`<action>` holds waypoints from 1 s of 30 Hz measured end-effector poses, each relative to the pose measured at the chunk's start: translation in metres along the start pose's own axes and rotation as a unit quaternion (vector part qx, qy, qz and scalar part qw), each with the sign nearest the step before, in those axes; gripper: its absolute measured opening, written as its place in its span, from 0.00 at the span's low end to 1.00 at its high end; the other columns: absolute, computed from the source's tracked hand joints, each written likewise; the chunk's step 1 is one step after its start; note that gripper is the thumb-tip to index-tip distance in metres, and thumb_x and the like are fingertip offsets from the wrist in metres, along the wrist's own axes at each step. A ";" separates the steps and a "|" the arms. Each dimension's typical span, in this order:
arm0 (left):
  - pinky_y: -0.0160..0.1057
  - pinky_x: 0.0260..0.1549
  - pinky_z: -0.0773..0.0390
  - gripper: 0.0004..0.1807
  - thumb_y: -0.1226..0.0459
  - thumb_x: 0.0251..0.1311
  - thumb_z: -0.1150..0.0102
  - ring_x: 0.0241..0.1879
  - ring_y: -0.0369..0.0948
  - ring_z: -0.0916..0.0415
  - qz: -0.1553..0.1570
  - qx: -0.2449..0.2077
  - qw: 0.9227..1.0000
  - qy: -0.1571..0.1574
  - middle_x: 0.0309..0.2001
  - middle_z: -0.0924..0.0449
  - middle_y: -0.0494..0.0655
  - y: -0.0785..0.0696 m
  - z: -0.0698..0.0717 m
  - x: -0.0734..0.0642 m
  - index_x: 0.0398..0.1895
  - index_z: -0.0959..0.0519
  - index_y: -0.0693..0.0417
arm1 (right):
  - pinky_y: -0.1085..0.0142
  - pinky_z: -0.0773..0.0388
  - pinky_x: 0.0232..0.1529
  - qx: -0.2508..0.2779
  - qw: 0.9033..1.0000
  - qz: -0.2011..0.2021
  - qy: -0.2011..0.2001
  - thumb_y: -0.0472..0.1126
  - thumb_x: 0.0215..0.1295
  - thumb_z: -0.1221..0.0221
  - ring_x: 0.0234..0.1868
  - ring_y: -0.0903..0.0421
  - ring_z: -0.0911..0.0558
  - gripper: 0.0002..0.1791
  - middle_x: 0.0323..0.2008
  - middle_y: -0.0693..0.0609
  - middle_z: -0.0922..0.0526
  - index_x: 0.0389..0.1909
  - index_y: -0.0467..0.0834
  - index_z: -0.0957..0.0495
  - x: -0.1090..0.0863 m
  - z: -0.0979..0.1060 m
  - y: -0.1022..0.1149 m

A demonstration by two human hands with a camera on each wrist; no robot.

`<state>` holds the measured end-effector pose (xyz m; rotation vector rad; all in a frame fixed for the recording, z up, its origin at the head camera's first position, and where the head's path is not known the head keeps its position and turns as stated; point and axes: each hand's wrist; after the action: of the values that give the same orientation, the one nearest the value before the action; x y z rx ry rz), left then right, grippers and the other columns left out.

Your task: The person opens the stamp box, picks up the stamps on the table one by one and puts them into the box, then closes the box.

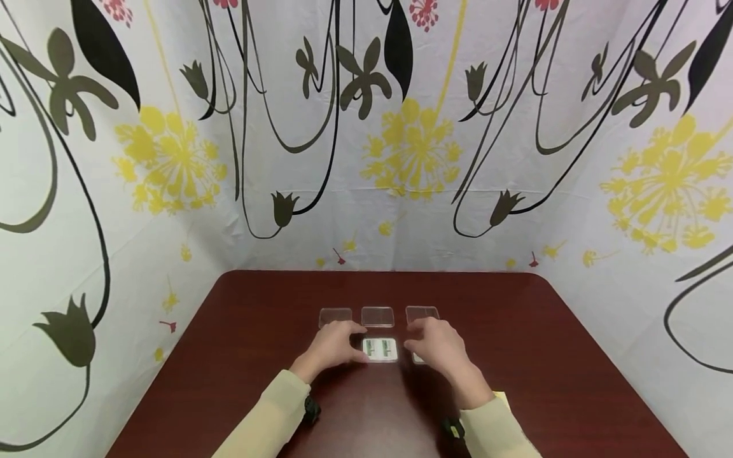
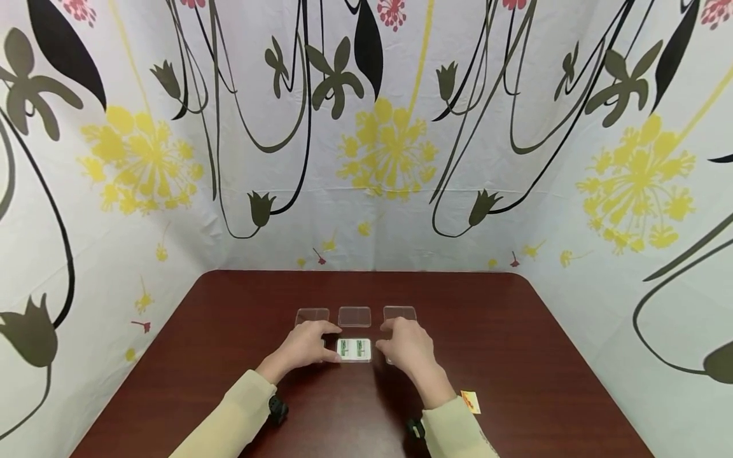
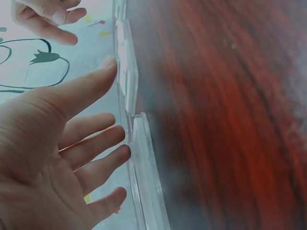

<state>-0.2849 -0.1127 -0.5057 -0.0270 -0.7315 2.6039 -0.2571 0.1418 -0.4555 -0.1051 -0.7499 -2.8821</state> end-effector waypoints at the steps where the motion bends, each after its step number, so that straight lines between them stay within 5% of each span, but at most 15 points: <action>1: 0.46 0.42 0.20 0.35 0.48 0.49 0.22 0.43 0.42 0.17 0.005 -0.018 1.000 0.000 0.55 0.17 0.44 0.000 0.000 -0.002 0.61 0.18 0.50 | 0.55 0.23 0.30 0.002 1.000 -0.002 0.003 0.47 0.56 0.28 0.36 0.56 0.16 0.16 0.37 0.56 0.13 0.46 0.53 0.13 -0.003 0.003 -0.002; 5: 0.46 0.43 0.19 0.34 0.50 0.51 0.22 0.44 0.42 0.18 0.011 -0.051 0.999 -0.016 0.56 0.18 0.45 -0.001 0.007 -0.010 0.61 0.19 0.51 | 0.57 0.25 0.27 0.010 1.000 -0.013 0.005 0.45 0.55 0.28 0.33 0.58 0.17 0.16 0.32 0.56 0.14 0.47 0.52 0.13 -0.014 0.018 -0.013; 10: 0.51 0.52 0.21 0.33 0.51 0.52 0.23 0.58 0.47 0.23 0.018 -0.040 0.999 -0.030 0.58 0.19 0.44 0.006 0.018 -0.021 0.62 0.19 0.50 | 0.57 0.24 0.30 0.030 0.999 -0.034 0.016 0.45 0.56 0.28 0.35 0.57 0.17 0.16 0.34 0.55 0.14 0.46 0.48 0.13 -0.029 0.030 -0.034; 24: 0.52 0.49 0.20 0.33 0.52 0.53 0.23 0.56 0.48 0.22 0.019 -0.033 0.999 -0.028 0.57 0.19 0.46 0.033 0.031 -0.044 0.62 0.19 0.52 | 0.50 0.23 0.32 -0.009 0.995 -0.096 0.039 0.46 0.55 0.27 0.38 0.52 0.17 0.16 0.36 0.54 0.14 0.46 0.50 0.13 -0.063 0.042 -0.075; 30: 0.51 0.48 0.21 0.33 0.53 0.52 0.22 0.53 0.47 0.21 0.008 -0.015 1.000 -0.025 0.55 0.19 0.47 0.045 0.034 -0.050 0.61 0.19 0.53 | 0.48 0.24 0.34 -0.020 0.993 -0.111 0.045 0.44 0.52 0.25 0.35 0.51 0.17 0.11 0.35 0.53 0.15 0.36 0.49 0.14 -0.074 0.039 -0.081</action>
<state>-0.2622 -0.1839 -0.5039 0.0239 -0.7903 2.6184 -0.1971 0.2408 -0.4686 0.1105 -0.7304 -3.0860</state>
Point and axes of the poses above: each hand's wrist, its own x-axis towards the middle knuckle, its own z-axis out of the back of the hand, y = z × x
